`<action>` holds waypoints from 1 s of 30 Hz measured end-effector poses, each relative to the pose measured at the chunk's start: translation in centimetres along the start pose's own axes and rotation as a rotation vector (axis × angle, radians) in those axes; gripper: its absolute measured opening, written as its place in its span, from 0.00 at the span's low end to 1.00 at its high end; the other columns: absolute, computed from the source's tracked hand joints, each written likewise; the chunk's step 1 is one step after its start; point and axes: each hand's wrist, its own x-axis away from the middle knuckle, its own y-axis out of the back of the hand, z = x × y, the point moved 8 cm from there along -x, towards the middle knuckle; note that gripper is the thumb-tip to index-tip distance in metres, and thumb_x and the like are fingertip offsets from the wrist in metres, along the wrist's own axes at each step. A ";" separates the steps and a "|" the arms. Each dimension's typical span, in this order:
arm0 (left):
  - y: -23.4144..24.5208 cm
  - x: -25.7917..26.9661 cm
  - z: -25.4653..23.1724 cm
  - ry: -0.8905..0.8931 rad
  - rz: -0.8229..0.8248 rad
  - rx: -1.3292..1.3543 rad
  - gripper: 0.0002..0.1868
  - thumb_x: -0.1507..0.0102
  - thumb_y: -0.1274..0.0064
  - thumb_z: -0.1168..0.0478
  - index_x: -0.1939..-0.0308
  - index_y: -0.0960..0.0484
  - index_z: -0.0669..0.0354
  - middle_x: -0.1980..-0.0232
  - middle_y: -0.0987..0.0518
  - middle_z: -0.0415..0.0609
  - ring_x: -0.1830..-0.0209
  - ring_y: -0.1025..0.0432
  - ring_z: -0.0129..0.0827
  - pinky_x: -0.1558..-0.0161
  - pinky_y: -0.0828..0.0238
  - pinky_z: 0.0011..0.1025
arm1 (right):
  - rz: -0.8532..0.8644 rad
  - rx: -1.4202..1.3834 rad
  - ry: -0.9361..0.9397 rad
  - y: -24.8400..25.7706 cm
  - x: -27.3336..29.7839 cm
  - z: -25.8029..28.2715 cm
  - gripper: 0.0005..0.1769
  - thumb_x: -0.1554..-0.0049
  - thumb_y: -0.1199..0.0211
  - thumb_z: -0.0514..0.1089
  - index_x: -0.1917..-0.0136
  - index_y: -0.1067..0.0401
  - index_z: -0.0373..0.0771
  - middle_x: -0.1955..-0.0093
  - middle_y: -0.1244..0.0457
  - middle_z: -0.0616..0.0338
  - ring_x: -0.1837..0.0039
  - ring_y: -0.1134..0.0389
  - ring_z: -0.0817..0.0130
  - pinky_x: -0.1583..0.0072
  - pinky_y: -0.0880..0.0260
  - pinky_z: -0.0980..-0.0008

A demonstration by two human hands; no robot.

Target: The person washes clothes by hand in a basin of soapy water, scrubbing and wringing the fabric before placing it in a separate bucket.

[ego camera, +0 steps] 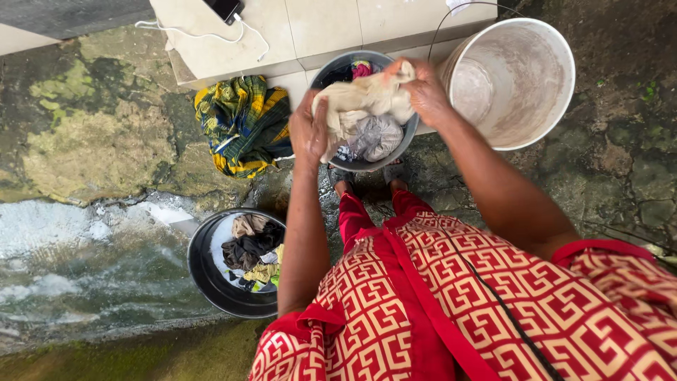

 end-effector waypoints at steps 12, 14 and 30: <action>-17.0 -1.8 16.8 0.126 0.334 -0.701 0.27 0.34 0.47 0.59 0.32 0.37 0.47 0.34 0.29 0.59 0.37 0.29 0.55 0.50 0.21 0.46 | 0.078 1.307 0.101 -5.8 1.4 -15.1 0.40 0.56 0.37 0.27 0.30 0.29 0.43 0.39 0.45 0.45 0.37 0.40 0.43 0.36 0.35 0.52; -17.8 -2.9 17.6 0.190 0.379 -0.689 0.33 0.35 0.49 0.65 0.28 0.43 0.44 0.30 0.32 0.61 0.37 0.29 0.57 0.51 0.21 0.46 | 0.077 1.230 -0.204 -4.0 0.1 -18.8 0.43 0.49 0.45 0.22 0.24 0.34 0.48 0.36 0.45 0.43 0.35 0.40 0.47 0.38 0.32 0.53; -26.6 -9.2 32.4 0.016 0.523 -0.898 0.25 0.37 0.48 0.55 0.34 0.27 0.46 0.25 0.34 0.52 0.25 0.38 0.49 0.28 0.40 0.48 | 0.117 1.088 -0.562 0.0 -2.4 -28.7 0.35 0.42 0.57 0.31 0.24 0.38 0.52 0.26 0.46 0.39 0.28 0.44 0.39 0.29 0.42 0.48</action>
